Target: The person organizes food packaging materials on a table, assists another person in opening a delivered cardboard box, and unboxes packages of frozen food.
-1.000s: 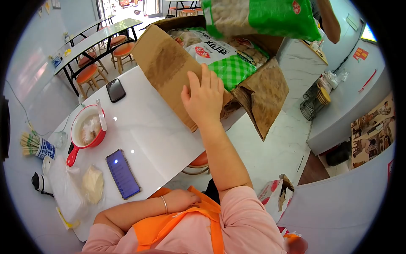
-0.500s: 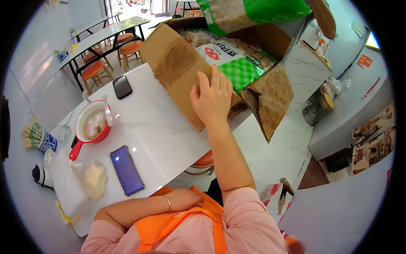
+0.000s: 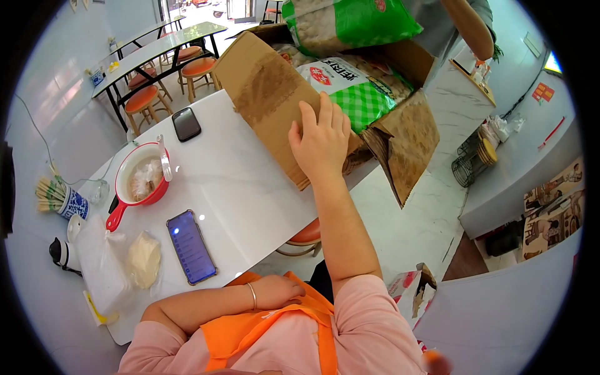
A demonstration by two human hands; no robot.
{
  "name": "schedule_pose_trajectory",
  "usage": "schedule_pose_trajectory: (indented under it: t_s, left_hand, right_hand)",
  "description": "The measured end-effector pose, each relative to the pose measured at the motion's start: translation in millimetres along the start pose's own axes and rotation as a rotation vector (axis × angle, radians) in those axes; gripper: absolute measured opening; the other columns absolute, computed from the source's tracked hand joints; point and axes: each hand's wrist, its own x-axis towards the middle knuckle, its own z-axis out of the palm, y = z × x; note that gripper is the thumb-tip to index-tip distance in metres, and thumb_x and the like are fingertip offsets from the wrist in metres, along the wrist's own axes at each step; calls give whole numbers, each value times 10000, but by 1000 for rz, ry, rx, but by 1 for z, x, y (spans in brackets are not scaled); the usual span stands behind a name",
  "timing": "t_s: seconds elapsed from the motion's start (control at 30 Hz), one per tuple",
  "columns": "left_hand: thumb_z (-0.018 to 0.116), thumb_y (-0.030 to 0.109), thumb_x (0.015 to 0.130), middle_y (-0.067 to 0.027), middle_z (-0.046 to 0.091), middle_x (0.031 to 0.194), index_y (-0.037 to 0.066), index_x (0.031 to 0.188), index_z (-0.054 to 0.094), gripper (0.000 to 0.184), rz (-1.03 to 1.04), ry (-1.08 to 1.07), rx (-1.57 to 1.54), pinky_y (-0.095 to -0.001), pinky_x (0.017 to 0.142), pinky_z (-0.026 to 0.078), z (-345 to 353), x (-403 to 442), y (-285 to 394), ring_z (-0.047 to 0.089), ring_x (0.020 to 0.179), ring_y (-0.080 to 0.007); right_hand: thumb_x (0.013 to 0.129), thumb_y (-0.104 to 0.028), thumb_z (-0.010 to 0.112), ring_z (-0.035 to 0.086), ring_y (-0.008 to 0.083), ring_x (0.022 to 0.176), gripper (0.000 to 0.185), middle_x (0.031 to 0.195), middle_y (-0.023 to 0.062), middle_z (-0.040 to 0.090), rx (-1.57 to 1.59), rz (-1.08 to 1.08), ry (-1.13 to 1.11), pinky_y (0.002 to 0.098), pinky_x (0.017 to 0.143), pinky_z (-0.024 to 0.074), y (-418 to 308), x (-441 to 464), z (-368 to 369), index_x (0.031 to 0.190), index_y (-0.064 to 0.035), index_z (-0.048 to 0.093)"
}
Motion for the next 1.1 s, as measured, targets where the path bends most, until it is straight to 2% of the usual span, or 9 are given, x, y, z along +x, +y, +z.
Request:
schedule_pose_trajectory:
  t_s: [1.1]
  left_hand:
    - [542,199,897,-134,669,1012,67,1091,623,248,-26,-48,6,-414,795,513,-3,1,1,639,927,-322]
  right_hand:
    - [765,-212,686,503,344,1107,384,1293,195,512,7,3,-18,460,937,399,1,-1,0,1122,-85,627]
